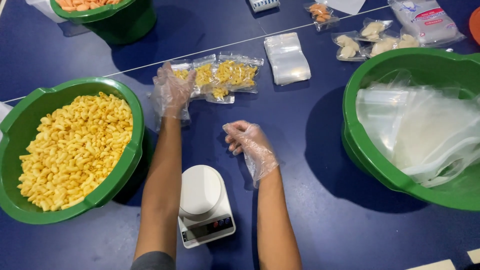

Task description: The person wears plastic gloves while putting snacks into small plastic bags, weighing them on a digital scale, and sealing the bags.

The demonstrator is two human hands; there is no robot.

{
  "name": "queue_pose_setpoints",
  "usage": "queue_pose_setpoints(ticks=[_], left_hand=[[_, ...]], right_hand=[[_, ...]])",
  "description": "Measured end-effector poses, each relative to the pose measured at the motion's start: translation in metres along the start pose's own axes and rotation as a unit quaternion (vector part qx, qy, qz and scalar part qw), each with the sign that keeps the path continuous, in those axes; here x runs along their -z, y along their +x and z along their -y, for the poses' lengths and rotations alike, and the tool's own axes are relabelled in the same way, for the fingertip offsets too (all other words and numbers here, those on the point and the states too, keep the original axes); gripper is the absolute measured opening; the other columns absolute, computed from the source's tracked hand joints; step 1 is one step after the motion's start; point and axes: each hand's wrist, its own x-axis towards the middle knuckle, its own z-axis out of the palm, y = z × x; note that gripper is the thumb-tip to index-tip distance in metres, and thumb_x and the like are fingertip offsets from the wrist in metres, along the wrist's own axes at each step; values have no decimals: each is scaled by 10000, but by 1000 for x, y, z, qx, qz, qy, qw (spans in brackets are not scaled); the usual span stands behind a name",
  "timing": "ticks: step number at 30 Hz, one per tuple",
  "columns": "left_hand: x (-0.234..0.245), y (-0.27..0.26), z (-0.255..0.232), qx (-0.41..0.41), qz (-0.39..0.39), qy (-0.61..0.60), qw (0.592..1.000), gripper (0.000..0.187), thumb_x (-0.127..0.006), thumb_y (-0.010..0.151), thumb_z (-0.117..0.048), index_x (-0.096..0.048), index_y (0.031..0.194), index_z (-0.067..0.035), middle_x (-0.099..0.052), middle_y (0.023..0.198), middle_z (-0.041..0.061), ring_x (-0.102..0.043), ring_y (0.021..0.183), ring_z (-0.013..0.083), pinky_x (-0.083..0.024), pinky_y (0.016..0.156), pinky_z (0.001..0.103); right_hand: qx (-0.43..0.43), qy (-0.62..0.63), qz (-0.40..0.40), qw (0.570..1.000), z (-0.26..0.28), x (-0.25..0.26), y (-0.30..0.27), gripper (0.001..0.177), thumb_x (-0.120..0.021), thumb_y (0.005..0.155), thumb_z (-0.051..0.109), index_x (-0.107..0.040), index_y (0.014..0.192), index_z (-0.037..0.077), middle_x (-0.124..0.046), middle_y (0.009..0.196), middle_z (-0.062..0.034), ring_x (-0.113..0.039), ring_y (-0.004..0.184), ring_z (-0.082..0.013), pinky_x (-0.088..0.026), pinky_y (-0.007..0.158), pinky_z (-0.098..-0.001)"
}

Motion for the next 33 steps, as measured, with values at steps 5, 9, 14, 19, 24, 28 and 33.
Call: queue_pose_setpoints(ticks=[5,9,14,19,24,28,33], left_hand=[[48,-38,-37,-28,64,24,997,1188,-487,798,-1001,-449,1552,-84,-445,1466,279,-465,1341,532,-507,997,643],[42,-34,-32,-35,108,64,991,1076,-511,811,-918,-495,1542,-128,-388,1495,251,-446,1355,531,-495,995,668],[27,-28,-17,-28,151,57,986,1154,-439,771,-998,-429,1601,-196,-294,1616,264,-367,1447,517,-441,1063,656],[87,-89,-45,-49,35,-15,998,834,-541,1026,-626,-361,1632,-83,-217,1632,360,-246,1490,557,-342,1114,714],[165,-175,-42,-121,128,-58,983,879,-646,952,-522,-281,1644,-123,-127,1688,288,-147,1541,492,-183,1181,700],[166,-244,20,-358,-12,-189,914,885,-724,846,-490,-420,1562,-67,-388,1582,292,-435,1398,502,-403,1103,595],[105,-361,135,-247,16,-108,963,488,-610,927,-429,-596,1373,-230,-620,1408,24,-590,1321,235,-451,1139,399]], right_hand=[[0,3,0,1000,-6,2,5,331,-823,882,301,-734,1033,20,-725,762,-176,-707,542,-207,-587,444,-267],[5,6,6,1000,-10,4,10,336,-820,888,295,-732,1046,11,-726,772,-186,-713,547,-214,-592,447,-272],[5,-6,3,1000,-5,0,5,325,-821,887,293,-738,1034,15,-727,772,-186,-714,549,-216,-592,450,-268],[10,0,-5,1000,-6,5,8,312,-796,902,281,-731,1051,15,-721,779,-184,-713,554,-220,-594,453,-270],[4,10,-15,1000,0,6,3,289,-790,908,273,-730,1053,29,-720,754,-166,-707,541,-211,-593,462,-258],[24,22,-27,999,-7,11,9,285,-807,899,254,-728,1058,31,-725,752,-184,-713,533,-225,-607,460,-288],[24,17,-15,999,15,5,-18,369,-779,875,302,-657,1083,22,-664,755,-104,-599,525,-145,-476,468,-227]])
